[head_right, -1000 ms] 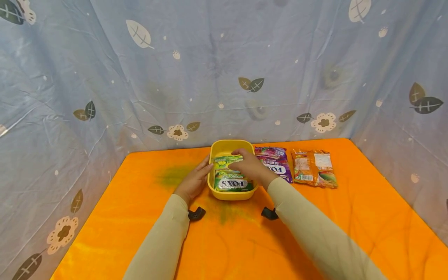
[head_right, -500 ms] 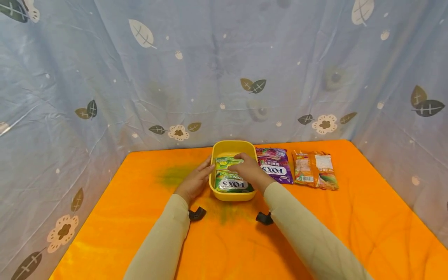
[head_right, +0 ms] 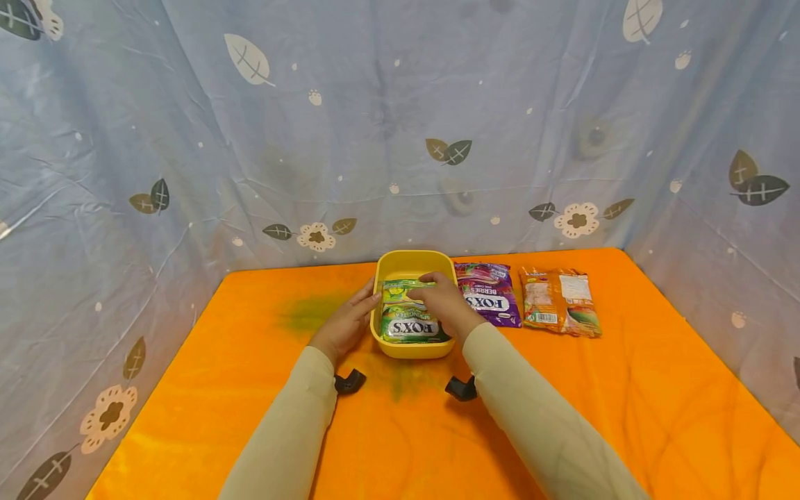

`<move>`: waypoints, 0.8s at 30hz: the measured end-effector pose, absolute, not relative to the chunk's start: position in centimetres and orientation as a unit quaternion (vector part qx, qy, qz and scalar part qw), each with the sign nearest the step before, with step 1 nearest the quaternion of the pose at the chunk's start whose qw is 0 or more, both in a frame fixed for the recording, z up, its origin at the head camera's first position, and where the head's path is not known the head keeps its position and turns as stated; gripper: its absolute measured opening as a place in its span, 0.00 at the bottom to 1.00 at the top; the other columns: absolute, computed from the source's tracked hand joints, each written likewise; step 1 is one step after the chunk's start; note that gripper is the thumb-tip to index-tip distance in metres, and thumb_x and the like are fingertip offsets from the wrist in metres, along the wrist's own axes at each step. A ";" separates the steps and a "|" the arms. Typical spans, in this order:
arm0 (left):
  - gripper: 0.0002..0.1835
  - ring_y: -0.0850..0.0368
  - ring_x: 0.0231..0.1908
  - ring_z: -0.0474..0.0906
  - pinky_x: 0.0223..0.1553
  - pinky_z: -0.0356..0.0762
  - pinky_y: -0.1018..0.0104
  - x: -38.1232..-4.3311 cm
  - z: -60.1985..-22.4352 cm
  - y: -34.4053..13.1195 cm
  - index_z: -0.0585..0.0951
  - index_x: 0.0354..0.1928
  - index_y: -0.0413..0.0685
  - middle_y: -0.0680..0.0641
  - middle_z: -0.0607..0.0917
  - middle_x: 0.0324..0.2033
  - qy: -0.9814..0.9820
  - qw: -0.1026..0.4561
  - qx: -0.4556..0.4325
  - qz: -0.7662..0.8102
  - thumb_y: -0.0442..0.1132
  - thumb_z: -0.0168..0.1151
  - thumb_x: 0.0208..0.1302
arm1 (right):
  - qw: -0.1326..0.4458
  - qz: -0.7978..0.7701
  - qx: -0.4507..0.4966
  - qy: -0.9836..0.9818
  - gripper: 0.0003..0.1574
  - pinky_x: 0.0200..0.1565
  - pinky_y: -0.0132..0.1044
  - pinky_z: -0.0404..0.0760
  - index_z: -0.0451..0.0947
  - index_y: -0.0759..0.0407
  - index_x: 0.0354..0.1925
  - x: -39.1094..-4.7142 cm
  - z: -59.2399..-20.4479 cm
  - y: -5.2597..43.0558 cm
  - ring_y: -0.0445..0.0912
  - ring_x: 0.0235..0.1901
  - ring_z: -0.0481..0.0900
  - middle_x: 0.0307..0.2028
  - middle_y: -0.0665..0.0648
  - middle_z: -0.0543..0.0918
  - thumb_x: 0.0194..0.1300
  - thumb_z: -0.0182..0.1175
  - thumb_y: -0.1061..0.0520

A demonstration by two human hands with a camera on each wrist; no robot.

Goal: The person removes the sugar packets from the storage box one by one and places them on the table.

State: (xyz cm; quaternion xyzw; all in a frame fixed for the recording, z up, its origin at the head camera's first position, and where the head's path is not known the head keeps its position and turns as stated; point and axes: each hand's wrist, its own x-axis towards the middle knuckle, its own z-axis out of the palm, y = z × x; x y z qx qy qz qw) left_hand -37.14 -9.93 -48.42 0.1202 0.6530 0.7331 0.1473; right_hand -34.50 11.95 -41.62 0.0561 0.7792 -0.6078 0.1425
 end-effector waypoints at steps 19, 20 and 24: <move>0.32 0.64 0.67 0.55 0.66 0.53 0.59 -37.0 -48.1 -10.0 0.56 0.74 0.65 0.56 0.56 0.72 0.656 0.151 0.125 0.729 0.49 0.54 0.71 | 0.197 -0.645 0.046 0.737 0.31 0.59 0.52 0.64 0.69 0.54 0.62 -35.1 -42.3 12.2 0.58 0.59 0.63 0.61 0.58 0.66 0.64 0.62 0.49; 0.32 0.64 0.67 0.55 0.66 0.53 0.60 -37.0 -48.1 -10.0 0.56 0.74 0.65 0.56 0.56 0.72 0.655 0.153 0.127 0.729 0.49 0.54 0.71 | 0.200 -0.638 0.039 0.742 0.30 0.60 0.52 0.64 0.70 0.54 0.62 -35.1 -42.4 12.1 0.57 0.59 0.63 0.61 0.57 0.67 0.63 0.63 0.49; 0.33 0.66 0.66 0.55 0.66 0.54 0.62 -37.0 -48.1 -10.0 0.55 0.74 0.66 0.57 0.55 0.72 0.655 0.160 0.121 0.729 0.49 0.53 0.71 | 0.202 -0.613 0.022 0.764 0.30 0.62 0.55 0.61 0.73 0.49 0.60 -35.0 -42.5 11.7 0.56 0.60 0.63 0.63 0.56 0.65 0.61 0.66 0.48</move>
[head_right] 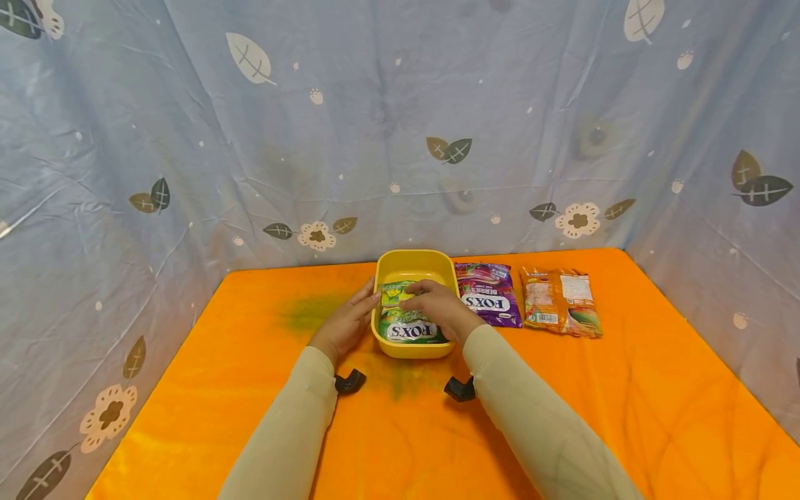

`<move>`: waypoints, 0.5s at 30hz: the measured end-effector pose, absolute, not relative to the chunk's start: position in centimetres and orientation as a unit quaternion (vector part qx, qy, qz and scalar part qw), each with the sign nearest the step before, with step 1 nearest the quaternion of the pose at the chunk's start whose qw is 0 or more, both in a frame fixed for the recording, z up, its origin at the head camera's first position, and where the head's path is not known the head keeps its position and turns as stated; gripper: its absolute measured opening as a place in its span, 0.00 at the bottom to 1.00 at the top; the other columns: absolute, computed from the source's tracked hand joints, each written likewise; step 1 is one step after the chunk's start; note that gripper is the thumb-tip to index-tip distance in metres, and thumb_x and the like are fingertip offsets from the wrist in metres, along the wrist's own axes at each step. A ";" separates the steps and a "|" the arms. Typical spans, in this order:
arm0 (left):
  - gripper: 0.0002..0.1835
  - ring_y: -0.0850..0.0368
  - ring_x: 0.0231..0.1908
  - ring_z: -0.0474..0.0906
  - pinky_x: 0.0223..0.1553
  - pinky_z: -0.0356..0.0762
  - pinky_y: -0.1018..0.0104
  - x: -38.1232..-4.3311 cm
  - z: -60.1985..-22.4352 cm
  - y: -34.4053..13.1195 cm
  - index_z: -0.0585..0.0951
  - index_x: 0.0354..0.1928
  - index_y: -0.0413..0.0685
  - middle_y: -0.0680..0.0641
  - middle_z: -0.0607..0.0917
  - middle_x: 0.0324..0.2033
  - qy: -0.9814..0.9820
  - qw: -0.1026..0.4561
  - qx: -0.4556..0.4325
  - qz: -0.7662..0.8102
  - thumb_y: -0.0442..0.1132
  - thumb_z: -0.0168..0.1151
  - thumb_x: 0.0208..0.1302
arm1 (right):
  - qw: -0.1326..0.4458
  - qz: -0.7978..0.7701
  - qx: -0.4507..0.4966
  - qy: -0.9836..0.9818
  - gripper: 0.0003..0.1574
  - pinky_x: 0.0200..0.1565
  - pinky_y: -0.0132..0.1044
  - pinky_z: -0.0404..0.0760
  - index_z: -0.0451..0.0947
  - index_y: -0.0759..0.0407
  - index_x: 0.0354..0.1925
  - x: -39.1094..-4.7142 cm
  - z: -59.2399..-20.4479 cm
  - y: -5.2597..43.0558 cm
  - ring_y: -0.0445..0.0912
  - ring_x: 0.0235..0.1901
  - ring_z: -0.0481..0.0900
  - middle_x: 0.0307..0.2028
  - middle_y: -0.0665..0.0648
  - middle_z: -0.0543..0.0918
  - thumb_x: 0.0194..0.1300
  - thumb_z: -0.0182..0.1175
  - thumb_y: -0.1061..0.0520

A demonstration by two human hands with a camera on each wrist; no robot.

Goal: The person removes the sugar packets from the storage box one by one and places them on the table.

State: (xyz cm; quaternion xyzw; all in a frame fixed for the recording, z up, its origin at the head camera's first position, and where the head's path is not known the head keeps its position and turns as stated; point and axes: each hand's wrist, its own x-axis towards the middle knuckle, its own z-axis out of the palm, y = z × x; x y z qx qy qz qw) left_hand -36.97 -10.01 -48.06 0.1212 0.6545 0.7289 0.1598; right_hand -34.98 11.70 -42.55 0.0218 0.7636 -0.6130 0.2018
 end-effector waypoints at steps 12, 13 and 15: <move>0.33 0.66 0.66 0.55 0.66 0.54 0.61 -36.9 -48.2 -10.0 0.56 0.74 0.65 0.56 0.56 0.72 0.646 0.154 0.123 0.737 0.47 0.54 0.71 | 0.186 -0.590 -0.021 0.786 0.29 0.61 0.53 0.64 0.73 0.44 0.61 -35.0 -43.2 11.7 0.55 0.58 0.66 0.65 0.58 0.63 0.62 0.66 0.54; 0.32 0.66 0.66 0.55 0.66 0.54 0.61 -36.9 -48.2 -10.0 0.56 0.74 0.65 0.56 0.56 0.72 0.644 0.154 0.123 0.739 0.47 0.54 0.71 | 0.182 -0.588 -0.024 0.788 0.29 0.59 0.52 0.66 0.73 0.44 0.61 -35.0 -43.2 11.6 0.55 0.56 0.68 0.64 0.58 0.64 0.62 0.65 0.54; 0.32 0.65 0.67 0.55 0.66 0.53 0.61 -36.9 -48.2 -10.0 0.56 0.74 0.64 0.56 0.56 0.72 0.638 0.153 0.125 0.744 0.46 0.54 0.71 | 0.177 -0.587 -0.027 0.790 0.28 0.56 0.49 0.70 0.73 0.44 0.61 -34.9 -43.3 11.5 0.55 0.51 0.72 0.61 0.60 0.67 0.62 0.65 0.56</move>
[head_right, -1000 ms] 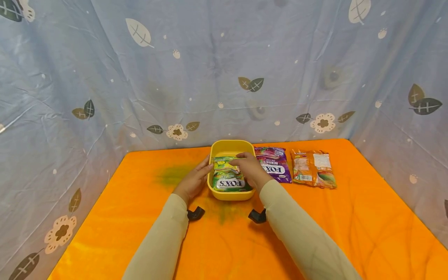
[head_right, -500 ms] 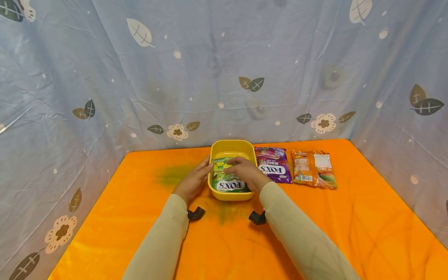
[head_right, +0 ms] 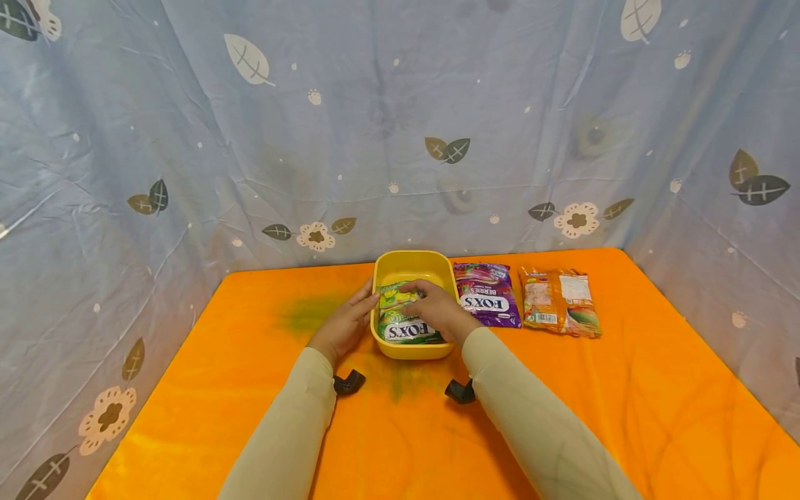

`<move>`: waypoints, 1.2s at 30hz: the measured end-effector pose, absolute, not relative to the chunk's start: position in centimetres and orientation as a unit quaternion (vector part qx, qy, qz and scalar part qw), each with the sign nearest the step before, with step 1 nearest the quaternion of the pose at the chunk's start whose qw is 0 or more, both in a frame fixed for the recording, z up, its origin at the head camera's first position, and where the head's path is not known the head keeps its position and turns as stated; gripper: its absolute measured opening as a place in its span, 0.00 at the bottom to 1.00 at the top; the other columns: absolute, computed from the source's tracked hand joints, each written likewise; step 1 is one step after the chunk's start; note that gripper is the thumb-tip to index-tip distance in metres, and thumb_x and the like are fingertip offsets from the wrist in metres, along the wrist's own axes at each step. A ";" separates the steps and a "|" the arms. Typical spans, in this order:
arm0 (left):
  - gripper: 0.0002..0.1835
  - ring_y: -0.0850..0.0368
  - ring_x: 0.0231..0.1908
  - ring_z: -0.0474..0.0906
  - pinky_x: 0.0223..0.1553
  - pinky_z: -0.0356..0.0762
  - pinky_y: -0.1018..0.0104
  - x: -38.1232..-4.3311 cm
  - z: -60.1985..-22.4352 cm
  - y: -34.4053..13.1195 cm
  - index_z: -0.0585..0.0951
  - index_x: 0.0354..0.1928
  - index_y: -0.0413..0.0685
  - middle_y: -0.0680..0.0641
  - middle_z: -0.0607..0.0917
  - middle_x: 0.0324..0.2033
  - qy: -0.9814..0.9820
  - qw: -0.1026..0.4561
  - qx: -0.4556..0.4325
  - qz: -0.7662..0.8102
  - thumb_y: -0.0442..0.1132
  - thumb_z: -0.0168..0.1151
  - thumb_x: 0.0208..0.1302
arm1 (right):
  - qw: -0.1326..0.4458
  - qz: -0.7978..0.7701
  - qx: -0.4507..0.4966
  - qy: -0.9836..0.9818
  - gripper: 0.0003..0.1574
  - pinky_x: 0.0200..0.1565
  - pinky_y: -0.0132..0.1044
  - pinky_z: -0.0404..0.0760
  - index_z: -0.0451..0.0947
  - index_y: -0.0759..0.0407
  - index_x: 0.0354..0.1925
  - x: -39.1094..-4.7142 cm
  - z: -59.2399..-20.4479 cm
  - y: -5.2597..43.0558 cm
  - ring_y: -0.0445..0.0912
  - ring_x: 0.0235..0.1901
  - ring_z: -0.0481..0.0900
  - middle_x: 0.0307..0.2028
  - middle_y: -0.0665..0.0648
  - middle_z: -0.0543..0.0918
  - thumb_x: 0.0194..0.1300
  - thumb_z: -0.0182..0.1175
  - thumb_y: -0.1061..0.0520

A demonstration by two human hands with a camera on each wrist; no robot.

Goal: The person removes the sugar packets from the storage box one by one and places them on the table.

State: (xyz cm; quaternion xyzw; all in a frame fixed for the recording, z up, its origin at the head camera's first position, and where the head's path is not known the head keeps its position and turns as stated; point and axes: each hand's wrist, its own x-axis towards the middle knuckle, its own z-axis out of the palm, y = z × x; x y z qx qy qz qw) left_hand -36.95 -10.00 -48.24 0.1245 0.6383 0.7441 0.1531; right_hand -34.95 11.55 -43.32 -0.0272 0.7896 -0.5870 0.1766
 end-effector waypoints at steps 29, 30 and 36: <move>0.33 0.66 0.67 0.55 0.65 0.54 0.64 -37.3 -48.2 -9.9 0.55 0.75 0.63 0.60 0.55 0.71 0.617 0.158 0.150 0.756 0.45 0.54 0.72 | 0.132 -0.628 -0.056 0.765 0.27 0.46 0.42 0.77 0.75 0.43 0.58 -34.3 -43.3 11.8 0.56 0.42 0.73 0.44 0.63 0.71 0.63 0.64 0.62; 0.33 0.66 0.67 0.55 0.65 0.54 0.64 -37.3 -48.2 -9.9 0.55 0.75 0.63 0.60 0.55 0.71 0.617 0.158 0.151 0.756 0.45 0.54 0.71 | 0.131 -0.629 -0.057 0.764 0.27 0.46 0.43 0.78 0.76 0.43 0.58 -34.3 -43.4 11.8 0.56 0.42 0.74 0.44 0.63 0.71 0.63 0.64 0.62; 0.33 0.65 0.67 0.55 0.65 0.54 0.64 -37.2 -48.4 -9.9 0.55 0.75 0.64 0.60 0.56 0.71 0.616 0.158 0.150 0.757 0.45 0.54 0.71 | 0.124 -0.635 -0.065 0.760 0.26 0.46 0.43 0.78 0.76 0.42 0.58 -34.2 -43.6 11.8 0.56 0.42 0.73 0.44 0.63 0.71 0.63 0.64 0.61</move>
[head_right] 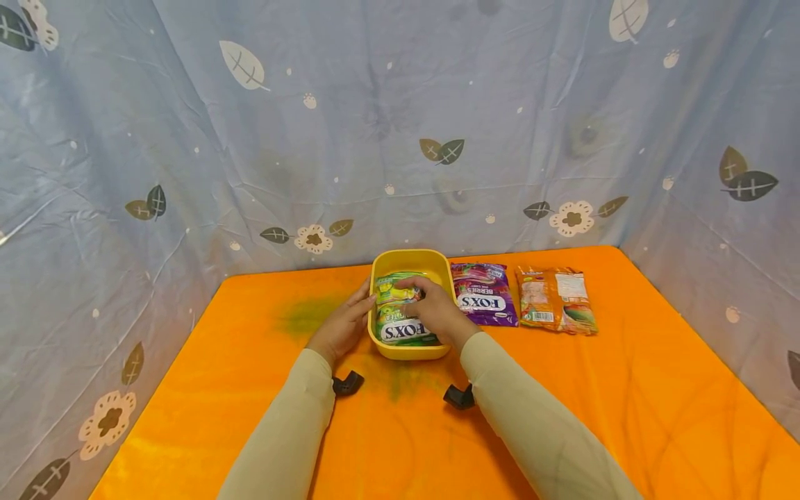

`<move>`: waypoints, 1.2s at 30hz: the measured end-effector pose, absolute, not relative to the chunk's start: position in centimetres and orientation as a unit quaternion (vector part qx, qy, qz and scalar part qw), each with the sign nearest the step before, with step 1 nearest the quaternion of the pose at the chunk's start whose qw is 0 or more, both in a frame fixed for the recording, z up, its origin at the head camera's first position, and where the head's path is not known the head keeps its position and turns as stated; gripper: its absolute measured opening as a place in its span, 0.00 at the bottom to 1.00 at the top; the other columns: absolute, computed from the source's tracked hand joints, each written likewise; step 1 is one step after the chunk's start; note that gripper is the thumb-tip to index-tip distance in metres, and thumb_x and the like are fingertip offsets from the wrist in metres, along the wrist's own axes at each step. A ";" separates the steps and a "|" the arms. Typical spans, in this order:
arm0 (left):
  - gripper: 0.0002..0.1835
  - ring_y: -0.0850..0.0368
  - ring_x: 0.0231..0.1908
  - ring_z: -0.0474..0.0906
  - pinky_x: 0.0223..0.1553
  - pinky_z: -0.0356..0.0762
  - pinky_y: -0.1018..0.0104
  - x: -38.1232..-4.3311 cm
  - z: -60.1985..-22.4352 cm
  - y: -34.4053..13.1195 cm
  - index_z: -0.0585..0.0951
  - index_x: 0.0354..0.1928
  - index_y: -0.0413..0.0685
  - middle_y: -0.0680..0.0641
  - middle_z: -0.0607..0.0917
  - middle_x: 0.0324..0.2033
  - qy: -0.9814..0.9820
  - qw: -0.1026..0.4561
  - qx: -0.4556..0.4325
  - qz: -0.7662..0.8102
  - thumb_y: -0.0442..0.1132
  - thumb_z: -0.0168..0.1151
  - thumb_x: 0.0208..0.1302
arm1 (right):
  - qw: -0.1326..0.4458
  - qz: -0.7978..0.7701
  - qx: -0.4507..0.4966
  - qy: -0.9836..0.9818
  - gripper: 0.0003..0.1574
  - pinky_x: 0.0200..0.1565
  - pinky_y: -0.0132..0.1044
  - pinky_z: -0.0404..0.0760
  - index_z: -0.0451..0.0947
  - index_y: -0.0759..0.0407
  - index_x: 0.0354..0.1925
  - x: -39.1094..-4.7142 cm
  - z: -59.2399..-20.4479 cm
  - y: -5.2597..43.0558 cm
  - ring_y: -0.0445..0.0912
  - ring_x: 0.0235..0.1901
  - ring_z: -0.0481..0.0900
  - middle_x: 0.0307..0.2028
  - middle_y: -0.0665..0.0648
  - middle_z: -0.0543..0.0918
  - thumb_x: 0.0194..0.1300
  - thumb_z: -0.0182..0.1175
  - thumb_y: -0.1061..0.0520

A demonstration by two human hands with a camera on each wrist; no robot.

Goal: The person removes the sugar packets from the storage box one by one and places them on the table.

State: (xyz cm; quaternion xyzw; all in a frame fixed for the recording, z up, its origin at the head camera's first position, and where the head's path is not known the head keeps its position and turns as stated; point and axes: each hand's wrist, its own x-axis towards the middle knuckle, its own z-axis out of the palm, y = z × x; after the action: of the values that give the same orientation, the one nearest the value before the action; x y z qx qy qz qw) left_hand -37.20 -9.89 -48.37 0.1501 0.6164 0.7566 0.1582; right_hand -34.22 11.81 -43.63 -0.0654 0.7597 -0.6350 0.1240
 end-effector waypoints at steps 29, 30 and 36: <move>0.32 0.64 0.65 0.59 0.65 0.55 0.64 -37.2 -48.4 -9.9 0.63 0.71 0.68 0.61 0.60 0.69 0.594 0.159 0.119 0.779 0.47 0.61 0.66 | 0.112 -0.711 -0.065 0.691 0.28 0.46 0.43 0.80 0.76 0.36 0.59 -34.2 -42.7 13.1 0.57 0.48 0.73 0.56 0.57 0.68 0.61 0.66 0.56; 0.32 0.64 0.65 0.58 0.65 0.55 0.64 -37.2 -48.4 -9.9 0.63 0.71 0.68 0.61 0.60 0.69 0.594 0.158 0.120 0.780 0.47 0.61 0.66 | 0.114 -0.714 -0.063 0.688 0.29 0.45 0.43 0.80 0.76 0.36 0.59 -34.2 -42.7 13.1 0.57 0.47 0.74 0.55 0.57 0.68 0.61 0.66 0.55; 0.30 0.62 0.65 0.59 0.65 0.56 0.63 -37.1 -48.6 -9.9 0.63 0.71 0.63 0.60 0.61 0.69 0.593 0.153 0.125 0.781 0.41 0.57 0.69 | 0.101 -0.755 -0.080 0.643 0.31 0.37 0.36 0.81 0.71 0.41 0.63 -34.2 -42.5 13.2 0.51 0.36 0.74 0.42 0.60 0.64 0.63 0.64 0.57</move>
State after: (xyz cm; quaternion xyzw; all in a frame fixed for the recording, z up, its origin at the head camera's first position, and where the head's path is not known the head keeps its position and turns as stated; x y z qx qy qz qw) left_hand -37.10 -9.87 -48.56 0.1253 0.5926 0.7808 0.1532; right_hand -34.22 13.18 -42.50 -0.0801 0.6432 -0.7548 0.1010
